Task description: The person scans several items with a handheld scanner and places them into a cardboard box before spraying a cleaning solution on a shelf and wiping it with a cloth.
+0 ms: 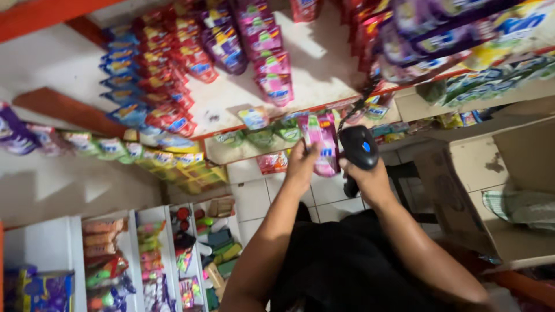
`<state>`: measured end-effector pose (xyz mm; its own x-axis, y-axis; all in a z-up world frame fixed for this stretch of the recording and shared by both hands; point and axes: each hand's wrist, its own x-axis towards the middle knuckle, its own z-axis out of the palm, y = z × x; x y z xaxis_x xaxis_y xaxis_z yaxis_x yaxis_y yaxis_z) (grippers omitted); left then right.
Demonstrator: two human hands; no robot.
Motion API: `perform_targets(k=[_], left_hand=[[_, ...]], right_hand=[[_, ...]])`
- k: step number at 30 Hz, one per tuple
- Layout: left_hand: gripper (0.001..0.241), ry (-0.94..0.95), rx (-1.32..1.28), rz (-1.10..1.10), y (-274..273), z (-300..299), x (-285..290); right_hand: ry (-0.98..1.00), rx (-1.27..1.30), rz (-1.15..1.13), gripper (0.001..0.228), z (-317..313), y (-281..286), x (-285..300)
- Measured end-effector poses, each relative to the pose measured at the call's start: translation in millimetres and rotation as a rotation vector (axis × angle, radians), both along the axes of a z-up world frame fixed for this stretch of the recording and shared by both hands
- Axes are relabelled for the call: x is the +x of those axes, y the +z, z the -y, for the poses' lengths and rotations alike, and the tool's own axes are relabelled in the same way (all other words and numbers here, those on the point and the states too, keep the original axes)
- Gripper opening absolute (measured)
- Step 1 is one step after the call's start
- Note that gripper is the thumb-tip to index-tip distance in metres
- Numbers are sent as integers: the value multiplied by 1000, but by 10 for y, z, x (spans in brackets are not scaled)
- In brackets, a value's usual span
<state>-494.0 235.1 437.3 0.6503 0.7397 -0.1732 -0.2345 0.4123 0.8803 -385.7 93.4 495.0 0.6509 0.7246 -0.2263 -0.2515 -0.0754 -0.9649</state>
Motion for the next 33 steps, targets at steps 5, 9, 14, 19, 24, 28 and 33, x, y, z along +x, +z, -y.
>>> perform_targets(k=[5,9,14,19,24,28,33], left_hand=[[30,129,296,-135,301,-456,-251],[30,228,608,-305,446,-771,-160],[33,296,750,-412,357,-1113,-3],[27,417,872,-444,275,-1256,42],[28,492,954,-519,236,-1325,40],[31,515,945,-475,235,-1423,68],[28,453,856,-454,252,-1488,120]], right_hand=[[23,99,15,34,-631,123,-98],[-51,187,65,32,-1087,221,-70],[-103,168,86,29,-1566,72,-8],[-164,229,144,30,-1908,-170,65],[-182,270,102,32,-1978,-352,99],[-157,298,24,31,-2051,-379,118],[-152,336,20,29,-2079,-358,128]])
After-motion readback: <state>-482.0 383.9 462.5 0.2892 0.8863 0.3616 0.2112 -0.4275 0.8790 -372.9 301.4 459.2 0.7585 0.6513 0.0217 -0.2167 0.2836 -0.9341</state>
